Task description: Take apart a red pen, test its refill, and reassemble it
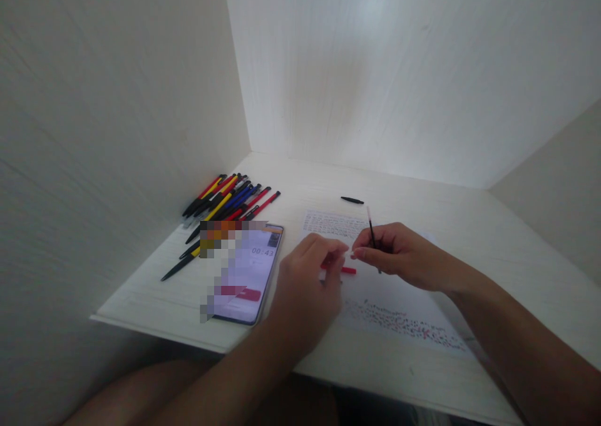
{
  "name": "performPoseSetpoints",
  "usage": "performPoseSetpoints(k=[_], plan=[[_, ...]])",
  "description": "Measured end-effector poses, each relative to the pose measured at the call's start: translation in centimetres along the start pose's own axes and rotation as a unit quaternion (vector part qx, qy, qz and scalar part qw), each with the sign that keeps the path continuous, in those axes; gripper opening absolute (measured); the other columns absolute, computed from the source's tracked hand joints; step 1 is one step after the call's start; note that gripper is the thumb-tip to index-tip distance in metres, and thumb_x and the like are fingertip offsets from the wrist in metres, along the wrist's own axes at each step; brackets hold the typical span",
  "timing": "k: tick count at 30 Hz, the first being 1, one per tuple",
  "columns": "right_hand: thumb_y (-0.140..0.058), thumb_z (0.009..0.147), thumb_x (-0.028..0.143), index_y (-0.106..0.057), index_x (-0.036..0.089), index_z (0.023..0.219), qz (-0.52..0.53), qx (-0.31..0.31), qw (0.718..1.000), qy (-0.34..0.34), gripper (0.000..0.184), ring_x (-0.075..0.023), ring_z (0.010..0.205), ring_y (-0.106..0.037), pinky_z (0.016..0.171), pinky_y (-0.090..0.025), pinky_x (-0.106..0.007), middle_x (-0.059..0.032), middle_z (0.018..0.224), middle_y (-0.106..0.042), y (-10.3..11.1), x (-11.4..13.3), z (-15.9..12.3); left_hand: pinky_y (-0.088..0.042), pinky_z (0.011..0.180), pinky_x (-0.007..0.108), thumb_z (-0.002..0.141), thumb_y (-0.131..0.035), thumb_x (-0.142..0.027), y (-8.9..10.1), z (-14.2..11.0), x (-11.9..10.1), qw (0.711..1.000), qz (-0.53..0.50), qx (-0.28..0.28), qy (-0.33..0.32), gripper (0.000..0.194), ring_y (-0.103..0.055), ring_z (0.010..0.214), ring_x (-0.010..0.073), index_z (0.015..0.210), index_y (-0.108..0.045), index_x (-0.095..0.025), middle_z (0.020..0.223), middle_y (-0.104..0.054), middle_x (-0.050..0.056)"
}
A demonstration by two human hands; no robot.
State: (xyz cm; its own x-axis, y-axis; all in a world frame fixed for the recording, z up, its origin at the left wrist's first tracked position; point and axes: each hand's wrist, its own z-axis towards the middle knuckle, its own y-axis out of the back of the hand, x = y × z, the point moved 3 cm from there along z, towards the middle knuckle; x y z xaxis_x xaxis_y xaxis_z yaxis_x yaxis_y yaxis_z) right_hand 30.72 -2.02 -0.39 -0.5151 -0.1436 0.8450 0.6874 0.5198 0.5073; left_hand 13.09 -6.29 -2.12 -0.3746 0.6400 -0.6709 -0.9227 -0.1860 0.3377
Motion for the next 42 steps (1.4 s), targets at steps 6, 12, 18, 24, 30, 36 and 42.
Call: performPoseSetpoints(k=[6,12,18,24,30,36,42], plan=[[-0.061,0.089,0.049,-0.068,0.016,0.084,-0.013,-0.002,1.000,0.000,0.034,-0.0092,0.056,-0.041,0.049,-0.031,-0.024,0.0019,0.063,-0.053,0.04,-0.14,0.16,-0.044,0.066,0.023,0.081,-0.057,0.003,0.02,0.07,0.07,1.000,0.002,0.013,-0.003,0.019,-0.054,0.073,0.0121,0.087,-0.062,-0.014,0.080,-0.060,0.001],[-0.061,0.089,0.049,-0.066,0.016,0.082,-0.008,-0.005,1.000,-0.006,0.034,-0.0088,0.055,-0.038,0.048,-0.030,-0.024,0.0027,0.063,-0.051,0.07,0.00,0.05,-0.043,0.064,0.024,0.082,-0.057,0.003,-0.12,-0.02,0.04,1.000,0.007,0.028,0.006,0.018,-0.053,0.072,0.0124,0.087,-0.061,-0.014,0.080,-0.059,0.002],[-0.060,0.089,0.047,-0.066,0.017,0.082,-0.025,-0.002,1.000,0.001,0.032,-0.0092,0.055,-0.038,0.049,-0.030,-0.025,0.0030,0.063,-0.050,0.00,-0.18,-0.06,-0.044,0.065,0.024,0.083,-0.056,0.001,-0.12,0.01,-0.18,0.999,0.014,0.031,0.009,0.017,-0.054,0.073,0.0133,0.087,-0.061,-0.015,0.081,-0.059,0.002],[-0.061,0.089,0.045,-0.067,0.019,0.085,-0.030,0.025,0.999,-0.003,0.028,-0.0099,0.056,-0.041,0.050,-0.030,-0.026,0.0026,0.065,-0.054,-0.09,-0.41,-0.26,-0.044,0.067,0.026,0.082,-0.055,0.002,-0.08,0.03,-0.16,0.999,0.001,0.050,0.020,0.019,-0.055,0.075,0.0142,0.087,-0.061,-0.016,0.082,-0.061,0.002],[-0.060,0.089,0.045,-0.066,0.019,0.085,-0.028,0.031,0.999,-0.003,0.027,-0.0100,0.056,-0.041,0.049,-0.030,-0.025,0.0030,0.064,-0.053,-0.03,-0.44,-0.32,-0.045,0.070,0.027,0.083,-0.054,0.003,-0.18,-0.04,-0.05,0.998,0.003,0.056,0.025,0.020,-0.056,0.078,0.0152,0.088,-0.061,-0.015,0.085,-0.062,0.003],[-0.059,0.090,0.043,-0.066,0.019,0.087,-0.035,0.036,0.999,-0.005,0.025,-0.0103,0.057,-0.042,0.050,-0.031,-0.025,0.0026,0.066,-0.054,0.13,-0.65,-0.24,-0.045,0.069,0.027,0.085,-0.054,0.002,-0.31,-0.12,-0.01,0.998,0.004,0.063,0.020,0.019,-0.055,0.077,0.0148,0.087,-0.061,-0.015,0.084,-0.062,0.004],[-0.059,0.090,0.044,-0.065,0.019,0.086,-0.021,0.036,0.999,-0.010,0.026,-0.0101,0.056,-0.040,0.049,-0.029,-0.025,0.0032,0.065,-0.052,0.20,-0.68,-0.28,-0.045,0.066,0.028,0.084,-0.055,0.001,-0.25,-0.02,-0.09,0.996,0.017,0.081,0.029,0.017,-0.056,0.075,0.0156,0.086,-0.062,-0.015,0.083,-0.062,0.004]])
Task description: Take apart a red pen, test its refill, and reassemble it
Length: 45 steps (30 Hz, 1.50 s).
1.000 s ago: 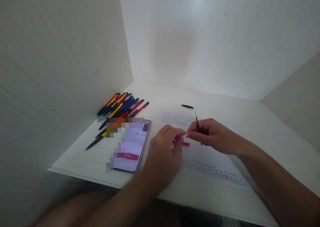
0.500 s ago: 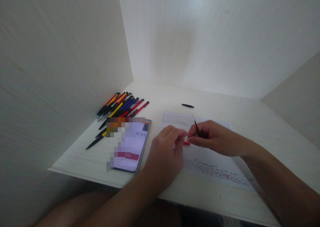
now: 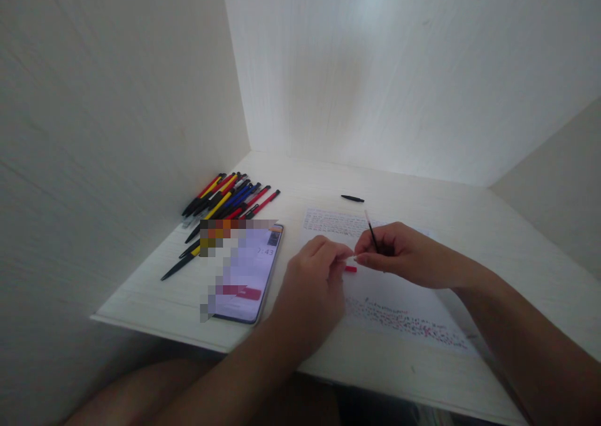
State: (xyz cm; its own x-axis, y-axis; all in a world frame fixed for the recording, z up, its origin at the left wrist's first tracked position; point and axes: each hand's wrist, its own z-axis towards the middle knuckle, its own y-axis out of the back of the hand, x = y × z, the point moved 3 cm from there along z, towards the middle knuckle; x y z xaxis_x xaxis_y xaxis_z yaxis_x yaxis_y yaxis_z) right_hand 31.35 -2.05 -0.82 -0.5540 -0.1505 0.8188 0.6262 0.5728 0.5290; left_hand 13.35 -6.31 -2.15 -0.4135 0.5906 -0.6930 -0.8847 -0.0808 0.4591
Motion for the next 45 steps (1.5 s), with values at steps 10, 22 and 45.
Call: performPoseSetpoints(k=[10,22,45], plan=[[-0.060,0.089,0.038,-0.067,0.020,0.087,-0.022,-0.002,1.000,0.009,0.020,-0.0106,0.057,-0.041,0.049,-0.030,-0.026,0.0024,0.066,-0.055,0.1,0.1,-0.1,-0.046,0.068,0.029,0.085,-0.053,0.000,-0.1,-0.1,0.1,1.000,0.002,0.006,0.002,0.017,-0.058,0.078,0.0169,0.088,-0.061,-0.016,0.086,-0.064,0.005],[-0.064,0.087,0.043,-0.069,0.020,0.086,-0.049,0.006,0.999,-0.001,0.024,-0.0104,0.055,-0.038,0.048,-0.026,-0.026,0.0034,0.062,-0.051,-0.1,0.2,0.0,-0.048,0.067,0.029,0.084,-0.057,0.000,0.0,-0.1,-0.2,1.000,0.018,0.023,0.007,0.018,-0.061,0.076,0.0169,0.089,-0.064,-0.016,0.084,-0.067,0.004],[-0.062,0.087,0.050,-0.069,0.019,0.082,-0.046,0.024,0.998,0.024,0.031,-0.0116,0.059,-0.043,0.053,-0.033,-0.026,0.0024,0.063,-0.052,0.4,0.4,0.0,-0.056,0.075,0.033,0.080,-0.072,-0.009,-0.4,-0.3,0.8,1.000,-0.016,-0.002,0.027,0.030,-0.066,0.079,0.0172,0.107,-0.063,-0.019,0.090,-0.071,0.003]])
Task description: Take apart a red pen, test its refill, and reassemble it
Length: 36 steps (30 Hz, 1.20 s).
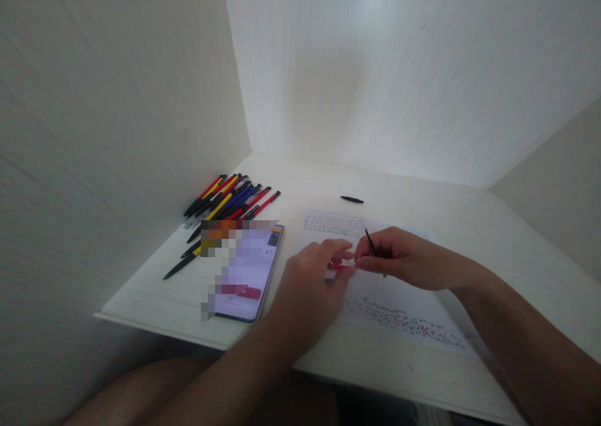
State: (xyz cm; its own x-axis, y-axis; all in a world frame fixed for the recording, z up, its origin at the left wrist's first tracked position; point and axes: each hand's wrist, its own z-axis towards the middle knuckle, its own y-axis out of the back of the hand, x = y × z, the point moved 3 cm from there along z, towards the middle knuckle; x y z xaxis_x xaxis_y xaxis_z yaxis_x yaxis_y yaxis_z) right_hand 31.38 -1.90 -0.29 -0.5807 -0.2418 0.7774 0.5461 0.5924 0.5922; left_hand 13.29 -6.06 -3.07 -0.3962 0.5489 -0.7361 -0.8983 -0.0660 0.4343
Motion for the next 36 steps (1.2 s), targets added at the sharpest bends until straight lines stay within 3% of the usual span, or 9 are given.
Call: performPoseSetpoints(k=[3,6,11,18,23,26,29,33,36], plan=[[-0.060,0.089,0.049,-0.065,0.018,0.080,0.017,-0.046,0.999,-0.020,0.033,-0.0108,0.058,-0.042,0.051,-0.032,-0.025,0.0025,0.064,-0.051,0.7,-0.6,0.2,-0.054,0.081,0.040,0.078,-0.068,-0.007,-0.2,0.1,0.2,0.997,0.068,0.023,-0.005,0.033,-0.061,0.090,0.0225,0.110,-0.062,-0.016,0.098,-0.067,0.007],[-0.060,0.088,0.050,-0.064,0.017,0.083,0.045,-0.119,0.991,-0.042,0.034,-0.0102,0.056,-0.042,0.049,-0.031,-0.025,0.0023,0.063,-0.051,1.5,-1.3,0.4,-0.049,0.086,0.047,0.079,-0.063,-0.008,-0.6,0.1,0.6,0.986,0.144,0.081,-0.012,0.022,-0.056,0.096,0.0269,0.099,-0.067,-0.014,0.101,-0.063,0.011],[-0.062,0.087,0.048,-0.064,0.018,0.082,0.064,-0.215,0.974,-0.023,0.031,-0.0103,0.054,-0.041,0.049,-0.031,-0.026,0.0026,0.062,-0.049,1.9,-2.4,0.9,-0.046,0.084,0.044,0.087,-0.057,-0.013,-1.4,-0.1,1.2,0.974,0.176,0.144,-0.007,0.015,-0.053,0.094,0.0254,0.088,-0.072,-0.016,0.097,-0.061,0.010],[-0.059,0.089,0.046,-0.063,0.018,0.080,0.063,-0.220,0.974,0.009,0.030,-0.0108,0.057,-0.043,0.054,-0.034,-0.028,0.0018,0.065,-0.052,1.3,-2.5,1.4,-0.043,0.081,0.040,0.089,-0.059,-0.012,-1.5,0.3,0.8,0.972,0.169,0.164,0.024,0.011,-0.053,0.092,0.0255,0.087,-0.069,-0.015,0.092,-0.062,0.008],[-0.059,0.089,0.042,-0.062,0.018,0.078,0.064,-0.228,0.971,0.019,0.026,-0.0109,0.057,-0.043,0.054,-0.033,-0.028,0.0022,0.063,-0.051,1.1,-2.5,1.7,-0.042,0.082,0.041,0.093,-0.055,-0.013,-2.0,0.5,0.9,0.956,0.214,0.200,-0.009,0.017,-0.053,0.092,0.0254,0.096,-0.071,-0.019,0.096,-0.062,0.007],[-0.058,0.089,0.040,-0.061,0.018,0.078,0.065,-0.237,0.969,0.033,0.025,-0.0112,0.058,-0.043,0.055,-0.032,-0.028,0.0022,0.062,-0.050,1.2,-2.6,1.7,-0.041,0.079,0.042,0.092,-0.054,-0.012,-2.6,0.4,1.2,0.942,0.275,0.186,-0.042,0.017,-0.052,0.089,0.0264,0.089,-0.070,-0.018,0.095,-0.062,0.008],[-0.057,0.090,0.037,-0.060,0.018,0.077,0.073,-0.248,0.965,0.045,0.023,-0.0119,0.059,-0.044,0.055,-0.032,-0.028,0.0020,0.061,-0.050,1.4,-2.6,1.6,-0.042,0.077,0.042,0.093,-0.052,-0.011,-2.6,0.3,0.9,0.944,0.290,0.136,-0.078,0.015,-0.052,0.086,0.0262,0.091,-0.066,-0.016,0.092,-0.063,0.008],[-0.056,0.089,0.035,-0.058,0.018,0.073,0.083,-0.261,0.961,0.047,0.024,-0.0121,0.058,-0.043,0.055,-0.031,-0.029,0.0019,0.060,-0.048,1.6,-2.3,1.4,-0.047,0.078,0.035,0.098,-0.048,-0.015,-1.3,-0.1,-0.6,0.975,0.174,0.035,-0.134,0.013,-0.058,0.086,0.0211,0.100,-0.061,-0.016,0.092,-0.065,0.007],[-0.055,0.089,0.035,-0.058,0.018,0.073,0.082,-0.259,0.961,0.049,0.024,-0.0118,0.058,-0.042,0.055,-0.031,-0.029,0.0021,0.060,-0.048,1.6,-2.0,1.3,-0.050,0.081,0.030,0.099,-0.047,-0.014,-0.7,-0.8,-1.6,0.976,0.120,0.006,-0.183,0.014,-0.062,0.090,0.0169,0.106,-0.059,-0.017,0.097,-0.066,0.006]])
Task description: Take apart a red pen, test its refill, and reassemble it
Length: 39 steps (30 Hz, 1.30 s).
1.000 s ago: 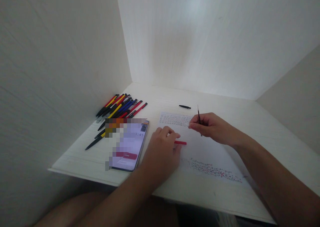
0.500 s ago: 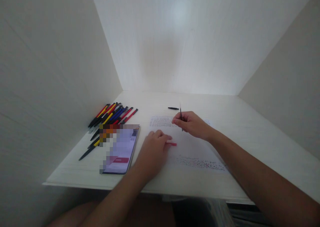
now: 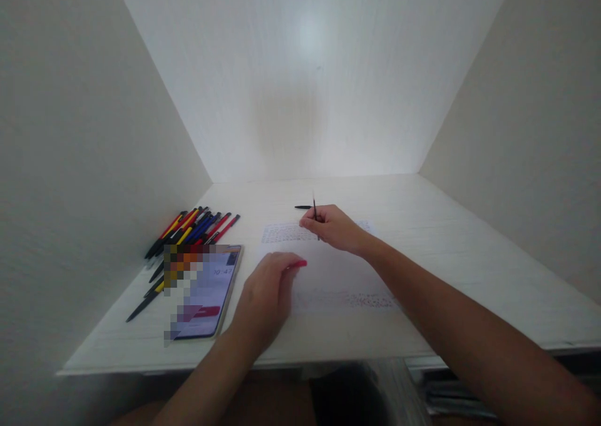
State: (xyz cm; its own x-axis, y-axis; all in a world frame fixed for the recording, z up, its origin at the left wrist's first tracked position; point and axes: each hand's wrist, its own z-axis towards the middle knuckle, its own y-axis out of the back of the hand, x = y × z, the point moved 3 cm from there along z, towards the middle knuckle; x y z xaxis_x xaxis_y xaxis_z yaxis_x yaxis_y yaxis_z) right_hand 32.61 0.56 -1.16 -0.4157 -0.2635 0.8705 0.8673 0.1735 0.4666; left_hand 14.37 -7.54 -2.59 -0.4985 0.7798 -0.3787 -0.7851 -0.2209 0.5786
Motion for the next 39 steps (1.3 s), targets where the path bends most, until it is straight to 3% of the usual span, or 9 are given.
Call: performPoseSetpoints(k=[11,24,33,39], plan=[[-0.055,0.089,0.032,-0.058,0.018,0.073,-0.014,0.014,1.000,0.018,0.022,-0.0115,0.059,-0.041,0.055,-0.027,-0.029,0.0021,0.061,-0.049,-0.3,0.6,-0.2,-0.053,0.085,0.025,0.097,-0.047,-0.008,0.4,-0.6,-0.7,1.000,-0.008,-0.028,-0.008,0.023,-0.066,0.093,0.0134,0.115,-0.058,-0.018,0.102,-0.069,0.006],[-0.057,0.089,0.037,-0.060,0.018,0.076,-0.020,0.007,1.000,0.002,0.023,-0.0116,0.057,-0.040,0.053,-0.027,-0.030,0.0023,0.059,-0.048,-0.4,-0.5,0.0,-0.053,0.081,0.022,0.095,-0.052,-0.008,0.6,-0.4,-0.7,0.998,-0.008,-0.050,0.032,0.018,-0.065,0.091,0.0117,0.107,-0.059,-0.019,0.100,-0.068,0.004],[-0.056,0.090,0.036,-0.060,0.019,0.075,-0.017,0.019,1.000,-0.002,0.023,-0.0119,0.058,-0.040,0.054,-0.028,-0.029,0.0017,0.060,-0.049,-0.4,-0.5,0.1,-0.052,0.085,0.026,0.096,-0.051,-0.010,0.7,-0.2,-0.8,0.998,-0.010,-0.053,-0.015,0.019,-0.064,0.096,0.0134,0.112,-0.058,-0.018,0.102,-0.069,0.006],[-0.056,0.090,0.036,-0.061,0.019,0.077,-0.016,0.020,1.000,0.001,0.023,-0.0121,0.059,-0.042,0.054,-0.029,-0.029,0.0012,0.062,-0.051,-0.4,-0.7,0.2,-0.053,0.085,0.026,0.096,-0.053,-0.011,0.8,-0.3,-0.8,0.998,-0.005,-0.057,-0.012,0.019,-0.064,0.095,0.0138,0.112,-0.059,-0.019,0.102,-0.069,0.006]])
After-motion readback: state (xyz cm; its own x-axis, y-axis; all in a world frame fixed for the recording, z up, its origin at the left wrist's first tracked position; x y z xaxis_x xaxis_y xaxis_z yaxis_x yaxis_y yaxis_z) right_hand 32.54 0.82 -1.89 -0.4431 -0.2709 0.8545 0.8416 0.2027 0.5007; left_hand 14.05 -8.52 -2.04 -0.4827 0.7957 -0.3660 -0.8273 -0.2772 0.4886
